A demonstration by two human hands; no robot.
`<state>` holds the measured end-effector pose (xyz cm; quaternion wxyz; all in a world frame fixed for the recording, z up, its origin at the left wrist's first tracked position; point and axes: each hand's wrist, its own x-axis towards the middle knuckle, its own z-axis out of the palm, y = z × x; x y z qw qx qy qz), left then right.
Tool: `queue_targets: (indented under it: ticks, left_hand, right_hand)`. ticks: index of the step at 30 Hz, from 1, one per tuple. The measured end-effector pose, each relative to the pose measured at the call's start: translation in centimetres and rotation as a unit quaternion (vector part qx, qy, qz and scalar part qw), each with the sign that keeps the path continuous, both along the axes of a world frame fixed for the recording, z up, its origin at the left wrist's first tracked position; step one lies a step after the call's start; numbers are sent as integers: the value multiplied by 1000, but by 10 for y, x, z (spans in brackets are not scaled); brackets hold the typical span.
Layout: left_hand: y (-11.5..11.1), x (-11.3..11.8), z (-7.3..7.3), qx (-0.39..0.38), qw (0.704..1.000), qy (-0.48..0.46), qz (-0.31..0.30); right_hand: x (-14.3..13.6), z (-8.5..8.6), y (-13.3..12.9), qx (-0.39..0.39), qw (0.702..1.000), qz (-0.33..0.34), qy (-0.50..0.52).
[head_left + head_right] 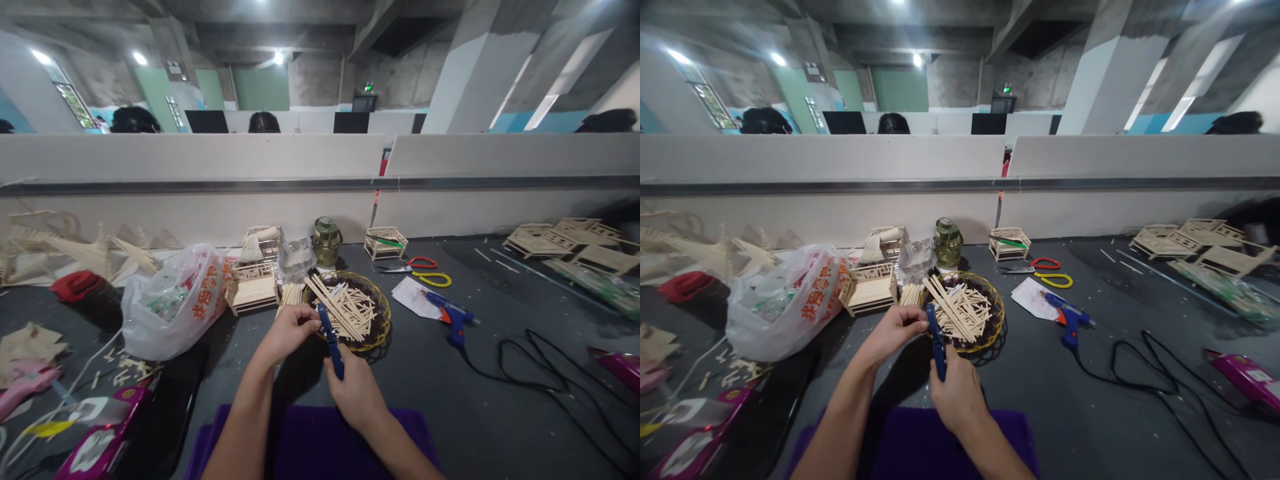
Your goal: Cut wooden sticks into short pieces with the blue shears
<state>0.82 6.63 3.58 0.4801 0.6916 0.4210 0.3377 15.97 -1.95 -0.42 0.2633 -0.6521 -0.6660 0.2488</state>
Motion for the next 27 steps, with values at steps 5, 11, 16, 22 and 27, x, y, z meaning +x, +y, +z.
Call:
queue_targets:
  ticks: [5,11,16,22,27]
  left_hand:
    - [3,-2,-6,-7,1000,-16,1]
    - [6,-4,-13,-12,999,-31,-6]
    - [8,-4,-15,-15,999,-39,-19]
    - [7,-3,-14,-14,999,-50,-11]
    - [6,-3,-14,-16,999,-45,-8]
  right_hand:
    - [-4,-3,0,4,1000,-18,2]
    - [-7,-11,1,8,998,-35,56]
    - [-7,-15,1,16,996,-36,81]
    - [-7,-17,0,21,992,-32,124]
    - [-8,-18,1,29,989,-32,142]
